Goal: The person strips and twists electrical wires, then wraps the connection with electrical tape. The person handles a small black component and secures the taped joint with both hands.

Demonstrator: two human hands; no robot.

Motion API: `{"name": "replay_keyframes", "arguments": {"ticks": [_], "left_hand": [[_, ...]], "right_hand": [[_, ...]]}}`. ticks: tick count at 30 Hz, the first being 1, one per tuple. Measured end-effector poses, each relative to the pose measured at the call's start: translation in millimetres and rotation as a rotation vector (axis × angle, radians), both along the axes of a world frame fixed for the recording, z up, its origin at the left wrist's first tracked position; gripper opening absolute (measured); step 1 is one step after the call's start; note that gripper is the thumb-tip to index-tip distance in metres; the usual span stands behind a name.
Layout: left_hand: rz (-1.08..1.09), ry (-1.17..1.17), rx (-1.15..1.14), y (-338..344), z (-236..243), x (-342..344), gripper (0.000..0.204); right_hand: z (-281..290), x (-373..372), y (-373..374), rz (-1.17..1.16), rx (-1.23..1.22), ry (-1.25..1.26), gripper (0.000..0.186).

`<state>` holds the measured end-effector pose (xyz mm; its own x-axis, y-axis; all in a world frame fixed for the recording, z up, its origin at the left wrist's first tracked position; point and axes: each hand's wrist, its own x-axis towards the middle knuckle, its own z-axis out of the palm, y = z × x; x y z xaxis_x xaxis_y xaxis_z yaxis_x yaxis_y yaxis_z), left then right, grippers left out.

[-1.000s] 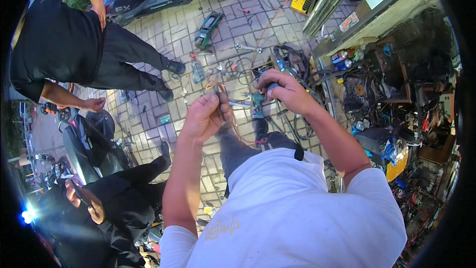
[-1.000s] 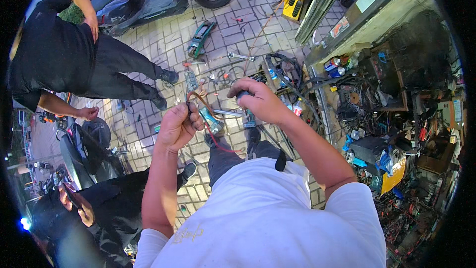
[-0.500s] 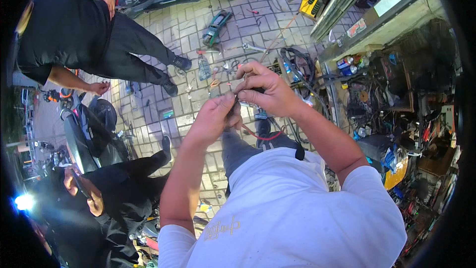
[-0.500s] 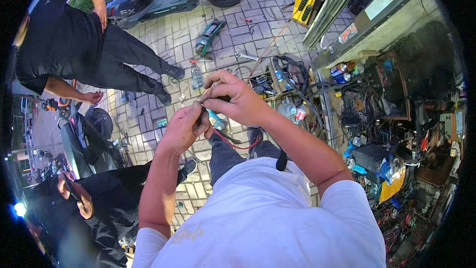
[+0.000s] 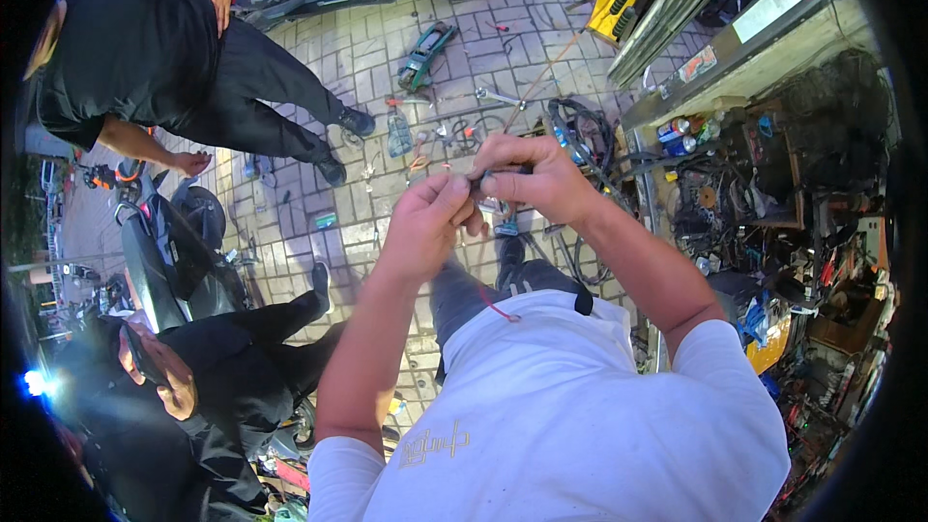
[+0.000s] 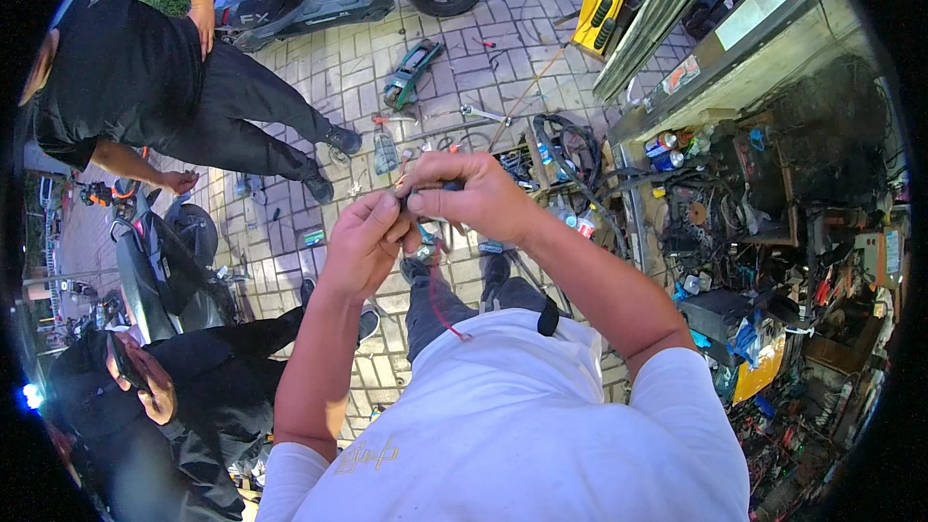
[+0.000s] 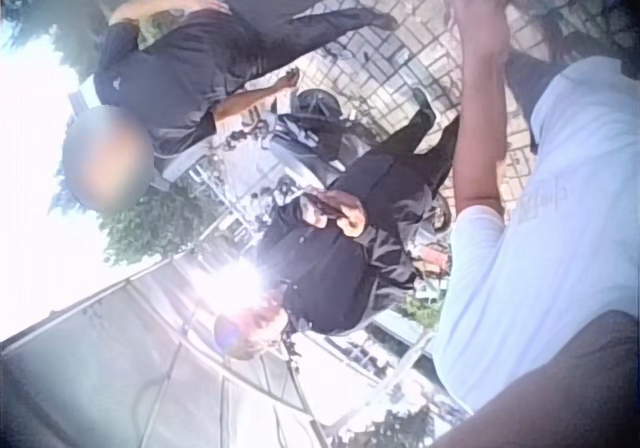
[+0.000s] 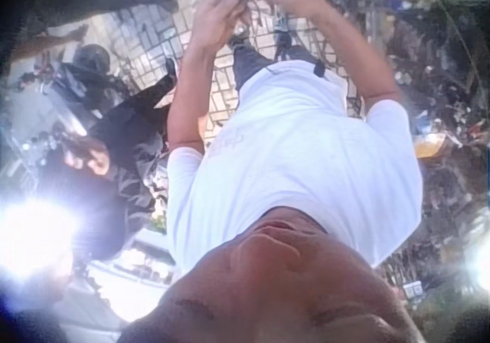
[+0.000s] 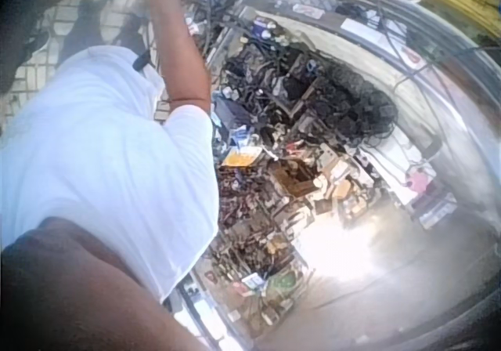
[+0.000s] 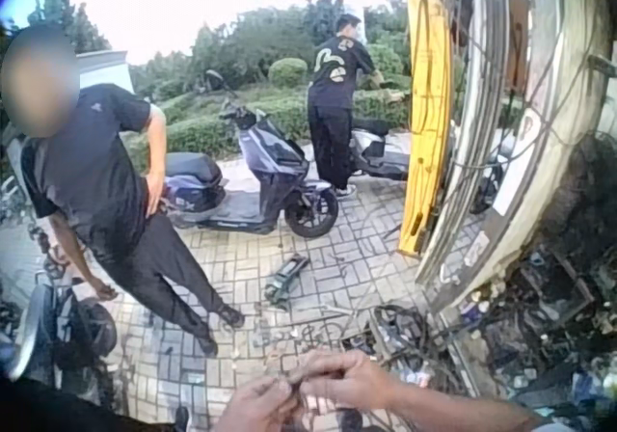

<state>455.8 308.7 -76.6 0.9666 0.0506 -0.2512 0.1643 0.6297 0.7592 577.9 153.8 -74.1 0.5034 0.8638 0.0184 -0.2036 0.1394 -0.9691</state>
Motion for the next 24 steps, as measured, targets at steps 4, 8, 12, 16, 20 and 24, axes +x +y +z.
{"name": "replay_keyframes", "arguments": {"ticks": [4, 8, 12, 16, 20, 24], "left_hand": [[0.283, 0.048, 0.751, 0, 4, 0, 0.017], [0.202, -0.034, 1.042, 36, -22, -53, 0.039], [0.221, -0.032, 1.515, 36, -52, -81, 0.069], [0.353, 0.005, 1.154, 29, -71, -67, 0.075], [0.343, -0.174, 0.713, -2, -53, -34, 0.069], [0.085, -0.416, 1.202, -14, -22, -15, 0.044]], "right_hand": [[-5, 6, 4, -0.018, 0.121, 0.429, 0.020], [5, 18, -4, -0.221, 0.123, 0.328, 0.020], [29, 25, -4, -0.282, 0.129, -0.004, 0.015], [44, 35, -7, -0.232, 0.182, 0.021, 0.017], [55, 35, -9, -0.292, 0.121, -0.004, 0.017], [62, 33, -9, -0.483, 0.196, 0.111, 0.015]]}}
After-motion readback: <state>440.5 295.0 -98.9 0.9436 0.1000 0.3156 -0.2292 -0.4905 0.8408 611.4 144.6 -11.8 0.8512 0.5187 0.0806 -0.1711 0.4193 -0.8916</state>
